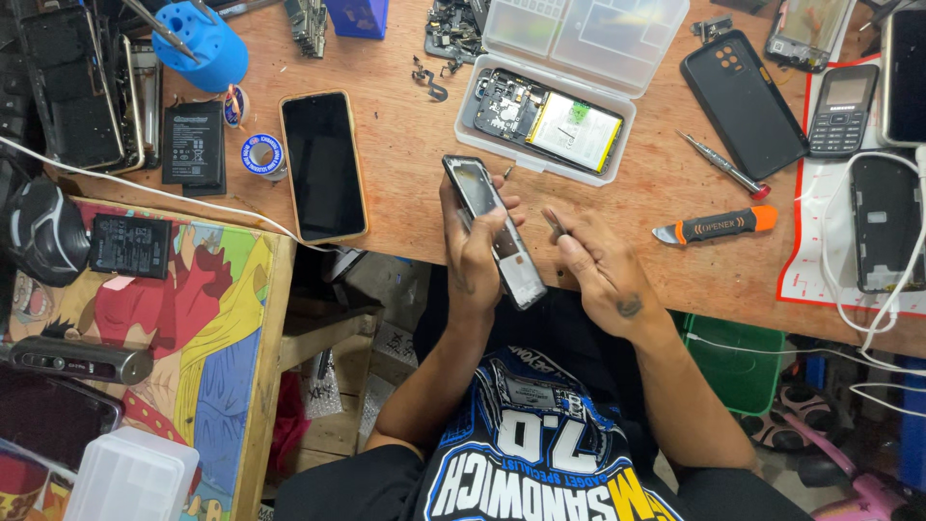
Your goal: The person uses a metal spudger to scrape adhesive residue from the inside of a smartphone frame. They work along the edges and corners of the frame, removing old adhesive to prepare the surface for reassembly.
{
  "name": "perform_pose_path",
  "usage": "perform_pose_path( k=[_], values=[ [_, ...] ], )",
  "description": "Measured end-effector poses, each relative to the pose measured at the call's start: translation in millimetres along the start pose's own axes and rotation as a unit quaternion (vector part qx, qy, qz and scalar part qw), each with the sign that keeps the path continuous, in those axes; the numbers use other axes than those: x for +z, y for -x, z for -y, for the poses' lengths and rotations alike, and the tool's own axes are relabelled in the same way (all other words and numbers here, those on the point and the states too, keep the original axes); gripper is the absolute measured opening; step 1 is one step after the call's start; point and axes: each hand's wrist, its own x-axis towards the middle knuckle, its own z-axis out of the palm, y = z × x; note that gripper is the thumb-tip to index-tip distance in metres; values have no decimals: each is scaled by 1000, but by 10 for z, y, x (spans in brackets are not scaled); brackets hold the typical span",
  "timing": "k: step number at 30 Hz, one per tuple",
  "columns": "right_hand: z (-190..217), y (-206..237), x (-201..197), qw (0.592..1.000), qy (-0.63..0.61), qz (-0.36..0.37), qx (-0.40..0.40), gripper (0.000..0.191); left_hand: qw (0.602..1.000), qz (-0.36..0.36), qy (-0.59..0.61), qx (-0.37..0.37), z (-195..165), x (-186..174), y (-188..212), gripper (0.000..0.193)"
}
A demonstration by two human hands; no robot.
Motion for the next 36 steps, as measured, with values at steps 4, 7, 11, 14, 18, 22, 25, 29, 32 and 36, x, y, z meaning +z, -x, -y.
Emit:
perform_pose_path(
  k=[4,7,11,14,18,22,25,29,32,36],
  values=[
    [141,15,-30,994,105,-39,-5,32,993,-13,-95,75,52,-65,-4,57],
    [166,-2,-42,994,92,-57,13,19,988,-6,-133,74,29,-64,38,76],
    [125,-10,-22,988,-17,-46,146,17,989,11,-131,65,-76,-76,35,85],
    [79,-13,-3,986,-63,-54,146,9,988,17,-137,75,-159,-84,19,84],
    [1,-4,-15,996,23,-80,15,8,978,23,-182,101,-215,-105,16,85],
    [-110,8,-1,994,22,-104,-32,10,974,-15,-219,56,-110,-175,-35,81],
    [-180,-5,56,978,45,-188,-76,20,942,-18,-301,151,76,-265,-82,71],
    [-191,-2,37,971,87,-194,-105,33,896,-25,-383,224,275,-359,-115,69],
    [-200,-52,32,968,154,-134,-146,35,773,-30,-549,317,306,-366,-148,65],
    [-216,38,64,993,95,-72,-19,37,882,-34,-406,236,286,-330,-149,69]
  ],
)
